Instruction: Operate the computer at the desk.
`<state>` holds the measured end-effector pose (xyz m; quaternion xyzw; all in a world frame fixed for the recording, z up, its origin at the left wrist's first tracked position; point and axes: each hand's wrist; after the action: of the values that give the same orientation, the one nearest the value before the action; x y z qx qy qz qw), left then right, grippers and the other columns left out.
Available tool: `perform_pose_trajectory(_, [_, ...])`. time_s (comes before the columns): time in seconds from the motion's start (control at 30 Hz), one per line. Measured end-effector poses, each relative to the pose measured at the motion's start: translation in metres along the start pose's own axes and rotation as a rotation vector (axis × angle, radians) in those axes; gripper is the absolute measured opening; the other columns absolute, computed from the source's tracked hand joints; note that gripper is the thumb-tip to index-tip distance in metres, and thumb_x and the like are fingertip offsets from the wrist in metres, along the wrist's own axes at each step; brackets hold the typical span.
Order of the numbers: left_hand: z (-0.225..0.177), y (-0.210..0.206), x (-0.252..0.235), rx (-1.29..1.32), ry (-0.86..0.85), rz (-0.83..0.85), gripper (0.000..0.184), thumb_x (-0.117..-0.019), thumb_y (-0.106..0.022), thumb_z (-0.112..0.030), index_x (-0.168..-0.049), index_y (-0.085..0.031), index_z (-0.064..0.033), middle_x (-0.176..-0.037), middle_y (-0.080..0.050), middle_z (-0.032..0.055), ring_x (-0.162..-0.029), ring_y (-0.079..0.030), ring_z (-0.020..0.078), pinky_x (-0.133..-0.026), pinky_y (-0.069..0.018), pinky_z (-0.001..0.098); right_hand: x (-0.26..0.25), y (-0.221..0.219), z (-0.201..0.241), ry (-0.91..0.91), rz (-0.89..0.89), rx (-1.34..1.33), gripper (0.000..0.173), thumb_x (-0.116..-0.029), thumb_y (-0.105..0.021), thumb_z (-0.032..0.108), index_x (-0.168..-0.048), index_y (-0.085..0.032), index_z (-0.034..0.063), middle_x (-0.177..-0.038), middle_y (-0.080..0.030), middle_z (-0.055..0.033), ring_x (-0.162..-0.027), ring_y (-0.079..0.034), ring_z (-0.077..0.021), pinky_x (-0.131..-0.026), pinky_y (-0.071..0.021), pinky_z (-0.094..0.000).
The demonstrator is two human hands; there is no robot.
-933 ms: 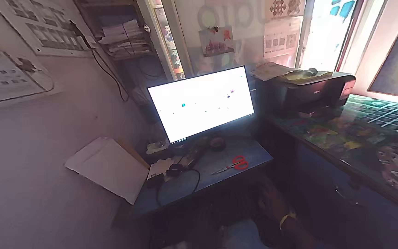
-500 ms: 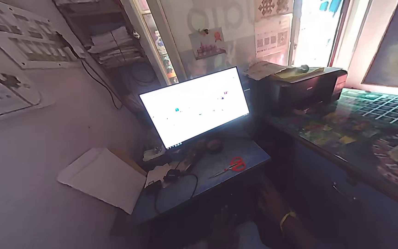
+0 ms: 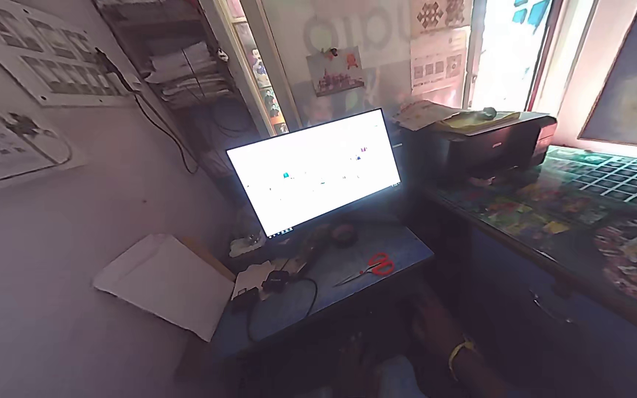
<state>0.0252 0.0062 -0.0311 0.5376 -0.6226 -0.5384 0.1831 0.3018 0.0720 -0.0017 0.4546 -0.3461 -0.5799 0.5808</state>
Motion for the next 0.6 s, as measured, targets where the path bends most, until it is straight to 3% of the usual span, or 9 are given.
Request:
perform_pose_trajectory(0.37, [0.0009, 0.0016, -0.0015, 0.028, 0.011, 0.016, 0.038, -0.1037, -0.054, -0.036, -0.124, -0.074, -0.0113, -0.157, -0.046, 0.0206, -0.149, -0.038, 0.0389, -0.122, -0.0273, 0.0584, 0.0011, -0.0008, -0.0007, 0.005, -0.009, -0.018, 0.056, -0.098, -0.053, 0.037, -0.15, -0.052, 0.0156, -0.156, -0.048, -0.0101, -0.144, -0.045, -0.0309, -0.119, -0.0371, -0.0469])
perform_pose_trajectory(0.6, [-0.0012, 0.0024, -0.0004, -0.018, 0.02, 0.006, 0.046, -0.104, -0.052, -0.041, -0.133, -0.067, -0.0078, -0.157, -0.044, 0.0222, -0.149, -0.037, 0.0397, -0.122, -0.0286, 0.0563, -0.0001, -0.0036, -0.0021, 0.008, -0.01, -0.012, 0.056, -0.0973, -0.053, 0.038, -0.149, -0.054, 0.0166, -0.155, -0.049, -0.0102, -0.144, -0.045, -0.0306, -0.118, -0.0379, -0.0464])
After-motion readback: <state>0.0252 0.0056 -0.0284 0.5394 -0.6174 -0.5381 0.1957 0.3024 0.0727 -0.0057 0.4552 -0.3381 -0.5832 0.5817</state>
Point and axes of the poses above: each hand's wrist, its own x-axis away from the middle knuckle, its own y-axis out of the back of the hand, z = x × y
